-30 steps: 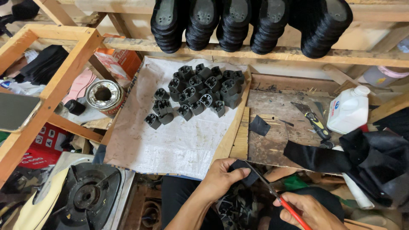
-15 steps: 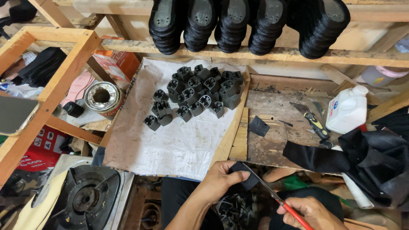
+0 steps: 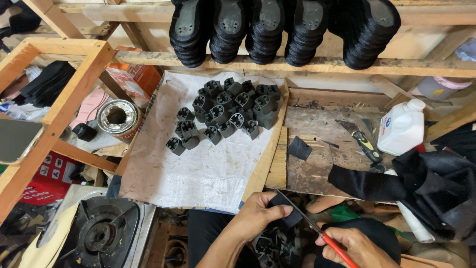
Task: The person repeatedly picks small black plastic components from a pile, wraps a strip of black fabric around each one, and trims the excess with red-handled scissors. The wrapped components are placed back on the pile after trimming.
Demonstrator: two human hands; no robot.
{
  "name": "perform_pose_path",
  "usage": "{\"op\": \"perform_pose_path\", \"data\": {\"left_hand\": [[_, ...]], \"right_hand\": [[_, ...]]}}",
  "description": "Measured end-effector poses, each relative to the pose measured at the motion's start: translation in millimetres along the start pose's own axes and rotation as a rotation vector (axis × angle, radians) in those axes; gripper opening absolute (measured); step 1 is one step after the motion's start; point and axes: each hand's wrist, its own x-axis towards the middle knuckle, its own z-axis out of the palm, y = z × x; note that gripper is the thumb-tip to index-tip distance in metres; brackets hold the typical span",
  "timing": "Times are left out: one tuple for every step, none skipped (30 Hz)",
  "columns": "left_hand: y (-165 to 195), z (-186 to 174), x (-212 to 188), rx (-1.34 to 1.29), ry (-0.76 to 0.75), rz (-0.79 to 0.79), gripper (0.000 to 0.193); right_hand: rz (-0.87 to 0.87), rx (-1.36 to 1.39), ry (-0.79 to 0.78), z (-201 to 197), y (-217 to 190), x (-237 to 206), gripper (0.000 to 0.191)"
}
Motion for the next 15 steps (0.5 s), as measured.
{"op": "perform_pose_path", "data": {"left_hand": [[-0.3, 0.0, 0.3, -0.010, -0.003, 0.009, 0.007], [-0.3, -0.1, 0.9, -0.019, -0.006, 0.019, 0.007], [-0.3, 0.0, 1.5, -0.045, 0.015, -0.014, 0.008], [-0.5, 0.4, 2.0, -0.072, 0.036, -0.047, 0.009], [-0.4, 0.5, 2.4, -0.098, 0.059, -0.080, 0.010], [-0.2, 0.9, 3.5, -0.040, 0.080, -0.015, 0.012], [-0.1, 1.7, 4.8, 0.018, 0.101, 0.048, 0.014], [-0.6, 3.4, 5.4, 0.076, 0.122, 0.111, 0.017], [-1.5, 5.5, 5.3, 0.107, 0.120, 0.154, 0.017], [-1.7, 7.1, 6.2, 0.141, 0.116, 0.200, 0.018], [-1.6, 8.6, 7.9, 0.175, 0.112, 0.247, 0.018], [-1.8, 10.4, 9.3, 0.149, 0.114, 0.217, 0.018], [-2.5, 12.3, 10.2, 0.123, 0.118, 0.187, 0.018], [-2.9, 13.3, 11.3, 0.096, 0.122, 0.158, 0.017], [-2.9, 13.2, 12.1, 0.093, 0.136, 0.159, 0.017]], "right_hand": [[-0.057, 0.145, -0.049, 1.4, 2.6, 2.0, 0.028], [-0.115, 0.290, -0.096, 2.5, 3.5, 3.2, 0.027], [-0.175, 0.435, -0.143, 2.9, 2.3, 3.4, 0.025], [-0.210, 0.369, 0.011, 1.3, -1.8, 3.1, 0.028], [-0.246, 0.302, 0.164, -0.8, -9.2, 3.5, 0.030], [-0.282, 0.233, 0.314, -3.1, -19.4, 3.3, 0.033], [-0.147, -0.067, 0.443, -11.0, -32.1, 2.6, 0.034], [-0.009, -0.367, 0.566, -26.5, -47.5, 2.0, 0.039], [0.132, -0.668, 0.682, -40.0, -63.4, 2.1, 0.046], [0.147, -0.722, 0.715, -48.8, -78.3, 3.3, 0.048], [0.160, -0.776, 0.748, -57.3, -91.6, 4.0, 0.049], [0.171, -0.832, 0.781, -61.8, -101.5, 3.8, 0.050], [0.150, -0.849, 0.807, -63.2, -108.5, 3.7, 0.049], [0.128, -0.866, 0.832, -64.3, -113.6, 4.3, 0.048], [0.103, -0.886, 0.857, -64.5, -116.8, 5.8, 0.046]]}}
